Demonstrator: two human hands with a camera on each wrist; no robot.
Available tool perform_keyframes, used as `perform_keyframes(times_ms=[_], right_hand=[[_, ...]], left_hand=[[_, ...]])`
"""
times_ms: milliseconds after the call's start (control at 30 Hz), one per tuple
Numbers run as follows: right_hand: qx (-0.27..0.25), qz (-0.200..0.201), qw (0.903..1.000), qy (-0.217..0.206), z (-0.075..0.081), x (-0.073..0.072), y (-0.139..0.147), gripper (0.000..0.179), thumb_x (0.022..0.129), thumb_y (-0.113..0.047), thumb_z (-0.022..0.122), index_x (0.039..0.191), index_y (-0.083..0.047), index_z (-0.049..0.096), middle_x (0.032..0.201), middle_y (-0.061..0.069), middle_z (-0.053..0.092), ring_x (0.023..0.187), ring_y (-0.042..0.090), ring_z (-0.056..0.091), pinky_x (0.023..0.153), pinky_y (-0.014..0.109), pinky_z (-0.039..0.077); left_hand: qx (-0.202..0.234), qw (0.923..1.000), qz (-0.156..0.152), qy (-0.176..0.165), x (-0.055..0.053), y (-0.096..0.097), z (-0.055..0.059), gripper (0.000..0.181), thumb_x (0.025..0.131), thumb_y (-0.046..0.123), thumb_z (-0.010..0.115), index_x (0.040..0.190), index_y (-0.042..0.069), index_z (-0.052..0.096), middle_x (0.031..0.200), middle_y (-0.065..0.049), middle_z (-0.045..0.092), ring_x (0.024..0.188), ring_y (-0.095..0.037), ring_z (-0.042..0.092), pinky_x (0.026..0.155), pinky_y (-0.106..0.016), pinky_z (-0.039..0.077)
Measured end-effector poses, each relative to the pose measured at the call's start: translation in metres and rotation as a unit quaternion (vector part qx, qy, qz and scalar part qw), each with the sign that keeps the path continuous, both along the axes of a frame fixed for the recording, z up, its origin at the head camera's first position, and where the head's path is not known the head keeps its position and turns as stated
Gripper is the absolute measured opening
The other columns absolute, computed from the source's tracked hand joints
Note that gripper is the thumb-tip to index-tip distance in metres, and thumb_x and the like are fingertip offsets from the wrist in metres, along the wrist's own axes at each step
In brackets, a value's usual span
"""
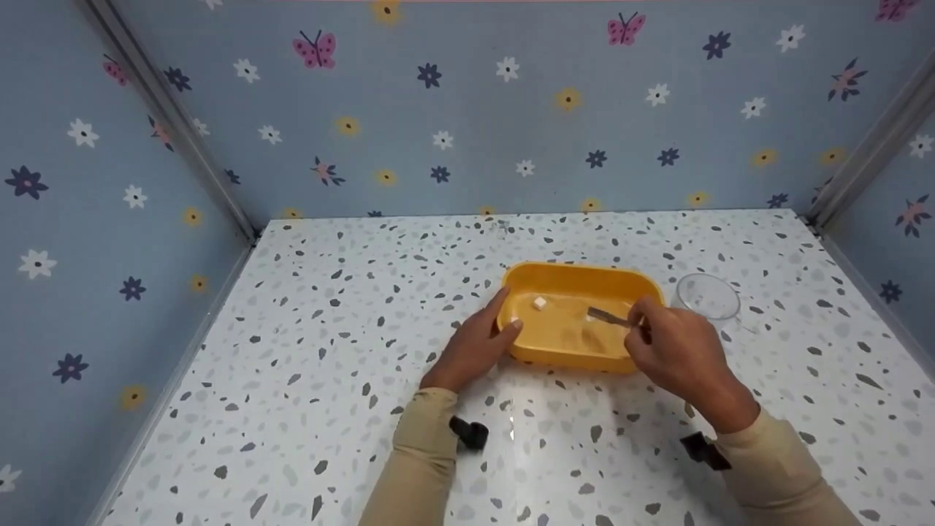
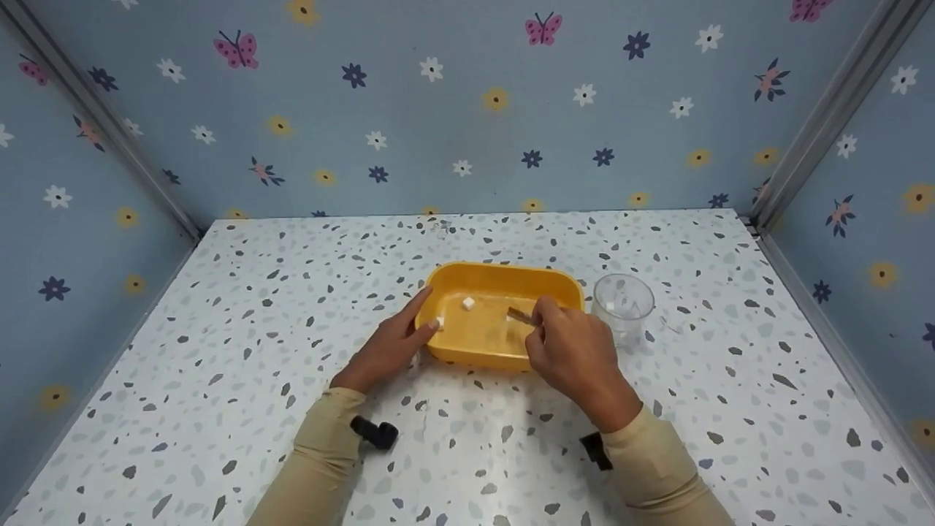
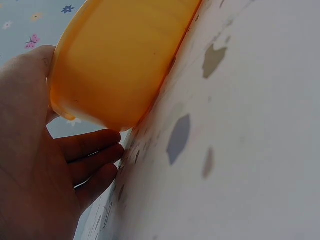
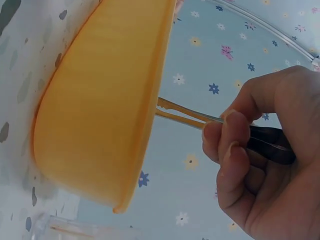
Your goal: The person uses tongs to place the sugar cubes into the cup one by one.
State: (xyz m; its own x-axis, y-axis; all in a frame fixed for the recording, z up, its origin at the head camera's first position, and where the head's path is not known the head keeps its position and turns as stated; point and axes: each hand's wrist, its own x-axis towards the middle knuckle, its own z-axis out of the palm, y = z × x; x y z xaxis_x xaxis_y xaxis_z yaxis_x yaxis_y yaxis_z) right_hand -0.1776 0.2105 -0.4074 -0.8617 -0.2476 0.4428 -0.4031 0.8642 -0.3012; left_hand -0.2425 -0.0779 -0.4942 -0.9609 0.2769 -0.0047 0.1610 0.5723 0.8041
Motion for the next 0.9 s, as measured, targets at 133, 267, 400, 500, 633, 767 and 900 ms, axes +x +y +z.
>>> perform_keyframes(times_ms=[133,267,400,500,633,767,900], right_hand=[[-0.003,-0.005,0.9998,0.02,0.004,0.001,0.004,0.01,0.082,-0.002,0.065,0.087,-0.009,0.06,0.061,-0.001,0.051,0.051,0.015,0.042,0.049,0.031,0.037],[-0.008,-0.009,0.9995,0.03,0.009,0.002,0.01,0.009,0.082,-0.002,0.064,0.086,-0.009,0.06,0.062,0.0,0.052,0.051,0.015,0.042,0.05,0.032,0.038],[-0.012,-0.015,0.9988,0.044,0.013,0.001,0.016,0.008,0.081,-0.002,0.062,0.086,-0.008,0.06,0.061,0.001,0.053,0.05,0.016,0.041,0.048,0.031,0.038],[-0.015,-0.02,0.9982,0.054,0.015,0.001,0.02,0.009,0.081,-0.001,0.062,0.085,-0.009,0.06,0.062,0.002,0.056,0.05,0.016,0.043,0.048,0.032,0.038],[-0.015,-0.023,0.9979,0.059,0.018,0.002,0.022,0.009,0.081,-0.001,0.063,0.086,-0.008,0.06,0.063,0.004,0.059,0.05,0.016,0.045,0.049,0.032,0.041],[-0.014,-0.032,0.9982,0.05,0.021,0.002,0.024,0.008,0.082,-0.001,0.062,0.086,-0.007,0.06,0.064,0.005,0.06,0.051,0.017,0.046,0.05,0.034,0.043],[-0.013,-0.041,0.9983,0.04,0.022,0.002,0.025,0.008,0.082,-0.001,0.063,0.087,-0.007,0.06,0.065,0.005,0.061,0.052,0.018,0.047,0.052,0.035,0.045]], left_hand=[[0.008,1.0,0.0,0.001,0.001,-0.001,0.0,0.068,0.101,0.053,0.05,0.16,0.04,0.018,0.16,0.003,0.035,0.142,-0.017,0.037,0.115,-0.04,0.03],[0.01,0.9999,0.0,0.001,0.002,-0.001,0.0,0.068,0.101,0.053,0.05,0.16,0.04,0.019,0.16,0.002,0.034,0.142,-0.018,0.036,0.115,-0.04,0.03],[0.007,1.0,0.0,0.002,0.002,0.0,0.001,0.068,0.101,0.053,0.05,0.16,0.039,0.019,0.16,0.002,0.035,0.142,-0.019,0.036,0.115,-0.04,0.03],[0.005,1.0,0.001,0.002,0.002,0.0,0.001,0.068,0.101,0.053,0.05,0.161,0.039,0.019,0.16,0.001,0.035,0.142,-0.019,0.037,0.115,-0.041,0.03],[0.004,1.0,0.002,0.0,0.002,0.0,0.001,0.068,0.101,0.053,0.05,0.161,0.039,0.019,0.16,0.002,0.035,0.142,-0.02,0.037,0.115,-0.04,0.03],[0.005,1.0,0.002,-0.001,0.002,0.0,0.001,0.068,0.101,0.054,0.05,0.16,0.04,0.019,0.16,0.001,0.035,0.142,-0.02,0.037,0.115,-0.041,0.03],[0.006,1.0,0.0,-0.001,0.002,-0.001,0.0,0.069,0.1,0.056,0.049,0.161,0.039,0.018,0.16,0.001,0.035,0.142,-0.019,0.038,0.115,-0.041,0.03]])
